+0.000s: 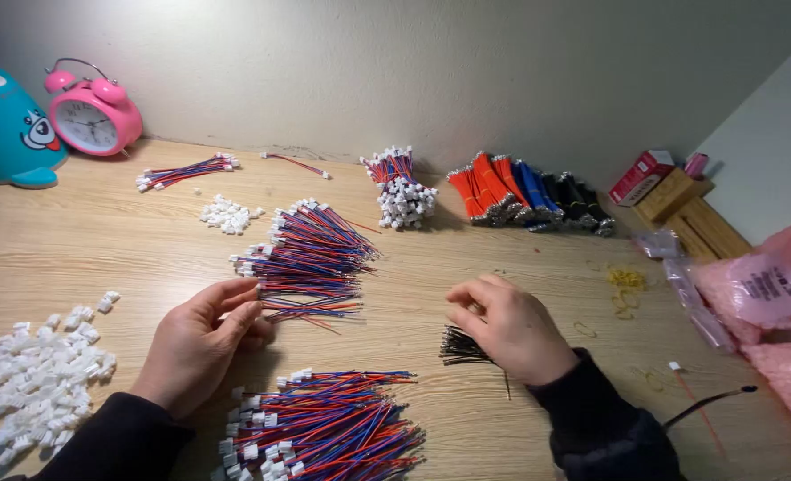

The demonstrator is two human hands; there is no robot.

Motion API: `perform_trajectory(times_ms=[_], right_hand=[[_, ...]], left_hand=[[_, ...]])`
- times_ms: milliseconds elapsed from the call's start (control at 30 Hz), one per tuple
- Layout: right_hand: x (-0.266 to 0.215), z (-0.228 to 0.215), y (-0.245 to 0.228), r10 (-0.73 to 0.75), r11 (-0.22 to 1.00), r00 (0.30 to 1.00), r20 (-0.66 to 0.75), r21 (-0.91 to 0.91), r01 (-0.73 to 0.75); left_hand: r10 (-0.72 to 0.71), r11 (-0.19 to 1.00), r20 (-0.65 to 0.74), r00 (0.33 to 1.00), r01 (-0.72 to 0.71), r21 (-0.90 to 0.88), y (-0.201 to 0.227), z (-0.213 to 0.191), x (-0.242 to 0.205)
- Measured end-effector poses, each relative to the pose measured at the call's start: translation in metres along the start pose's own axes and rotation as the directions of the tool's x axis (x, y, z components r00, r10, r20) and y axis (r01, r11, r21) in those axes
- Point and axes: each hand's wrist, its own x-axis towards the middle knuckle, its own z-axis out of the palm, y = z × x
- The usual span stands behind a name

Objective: The person inserts black wires into white plastic connectors on a wooden table. They handle bundles of red, blue, and black wires, repeatedly picking up a wire and inserting it into a connector.

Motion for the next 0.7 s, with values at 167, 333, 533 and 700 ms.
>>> perform_trajectory(times_ms=[167,333,533,700], right_hand=[[-0.027,0.008,0.044,0.16,0.982,0.97,0.185,-0.132,-0.137],[-0.019,0.013,0.05,0.095,0.981,0.974,0.207,-0.187,-0.055],[0.001,0.002,0.028,0.014,0.942,0.91,0.415,-0.309,0.127],[0.013,0.014,0.034,-0.15,0.726,0.848,0.509,-0.525,0.444]], left_hand=[[-0.066,0.99,-0.01,0.998,0.067,0.126,0.007,0.002,-0.008],[-0.095,0.981,-0.047,0.994,0.101,0.166,0.012,-0.001,-0.015],[-0.129,0.984,-0.028,0.991,0.131,0.122,0.009,-0.004,-0.015],[-0.078,0.986,-0.001,0.997,0.077,0.147,-0.004,-0.007,-0.01]])
